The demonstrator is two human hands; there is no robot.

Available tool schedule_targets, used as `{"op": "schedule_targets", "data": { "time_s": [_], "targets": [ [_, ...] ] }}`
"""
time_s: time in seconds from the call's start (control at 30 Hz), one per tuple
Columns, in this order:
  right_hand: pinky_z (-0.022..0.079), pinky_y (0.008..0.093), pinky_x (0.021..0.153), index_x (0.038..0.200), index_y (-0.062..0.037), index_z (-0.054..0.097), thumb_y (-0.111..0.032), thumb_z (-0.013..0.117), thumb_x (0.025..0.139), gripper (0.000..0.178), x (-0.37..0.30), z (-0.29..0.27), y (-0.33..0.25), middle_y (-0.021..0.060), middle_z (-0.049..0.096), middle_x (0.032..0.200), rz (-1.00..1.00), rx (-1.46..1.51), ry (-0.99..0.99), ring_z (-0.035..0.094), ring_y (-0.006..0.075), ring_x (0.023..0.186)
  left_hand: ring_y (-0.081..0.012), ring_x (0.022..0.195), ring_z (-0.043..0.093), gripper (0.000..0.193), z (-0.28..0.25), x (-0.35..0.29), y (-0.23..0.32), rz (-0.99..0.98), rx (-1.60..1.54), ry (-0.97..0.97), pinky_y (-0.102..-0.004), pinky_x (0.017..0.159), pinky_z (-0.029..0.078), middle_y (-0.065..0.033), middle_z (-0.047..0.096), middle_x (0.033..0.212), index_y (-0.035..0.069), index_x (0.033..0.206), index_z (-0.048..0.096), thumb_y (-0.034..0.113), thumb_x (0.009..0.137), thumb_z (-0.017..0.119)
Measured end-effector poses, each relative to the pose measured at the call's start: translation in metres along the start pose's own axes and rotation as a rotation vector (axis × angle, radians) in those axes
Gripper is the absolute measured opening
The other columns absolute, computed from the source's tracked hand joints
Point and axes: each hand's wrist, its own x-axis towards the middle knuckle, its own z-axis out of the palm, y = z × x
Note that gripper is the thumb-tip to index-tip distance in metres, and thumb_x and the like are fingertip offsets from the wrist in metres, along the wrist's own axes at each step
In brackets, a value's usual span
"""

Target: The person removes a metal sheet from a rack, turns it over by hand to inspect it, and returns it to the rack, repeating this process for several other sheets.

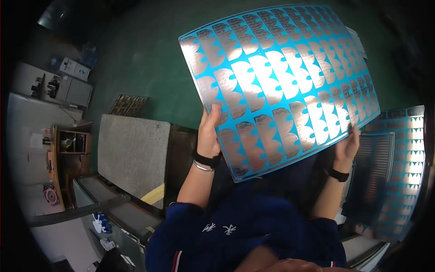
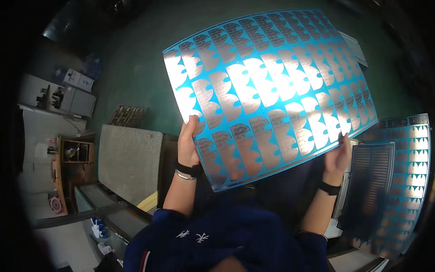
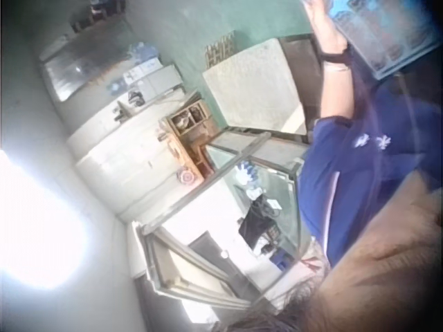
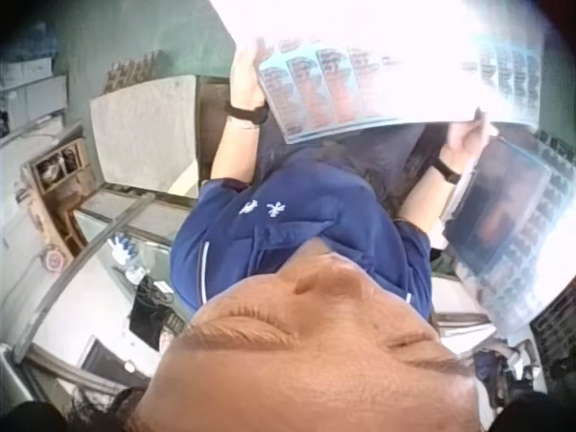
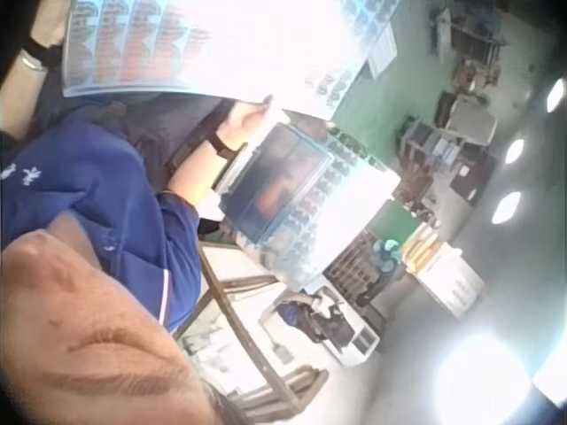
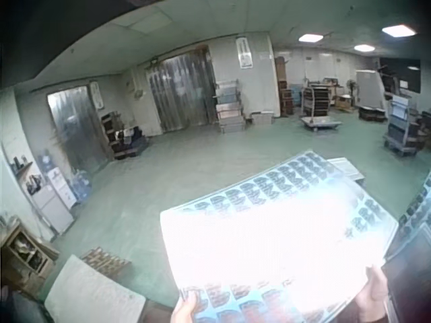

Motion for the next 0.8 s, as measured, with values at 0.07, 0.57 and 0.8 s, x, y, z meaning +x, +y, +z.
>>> {"op": "schedule_targets", "data": {
  "time_s": [0.07,0.57,0.8],
  "targets": [
    [0.038,0.0417,0.098,0.121,-0.0002,0.045,-0.014,0.044,0.093,0.031,0.011,-0.04,-0.028,0.0149,0.052,0.121,-0.035,0.053,-0.043,0.049,0.0259,0.113,-0.0162,0.104,0.054,0.037,0.0,0.003,0.006,-0.023,0.032,0.022,-0.0322,0.086,0.048,-0.0066,0.054,0.113,0.005,0.128,0.039,0.019,0.094,0.046],
    [0.038,0.0418,0.099,0.122,0.0014,0.044,-0.008,0.046,0.092,0.031,0.015,-0.11,-0.044,0.0159,0.049,0.126,-0.002,-0.005,0.2,0.047,0.0263,0.117,-0.0186,0.109,0.052,0.043,-0.019,0.021,0.004,-0.107,0.147,-0.043,-0.0321,0.09,0.046,-0.0102,0.05,0.121,0.004,0.132,0.034,0.016,0.093,0.048],
    [0.038,0.042,0.099,0.122,0.0026,0.045,-0.008,0.047,0.091,0.033,0.012,-0.103,-0.04,0.0169,0.049,0.126,0.019,-0.019,0.232,0.047,0.0267,0.117,-0.0186,0.108,0.053,0.044,-0.021,0.019,0.004,-0.113,0.12,-0.042,-0.0319,0.088,0.046,-0.0102,0.05,0.121,0.003,0.132,0.034,0.015,0.092,0.049]
  ]
}}
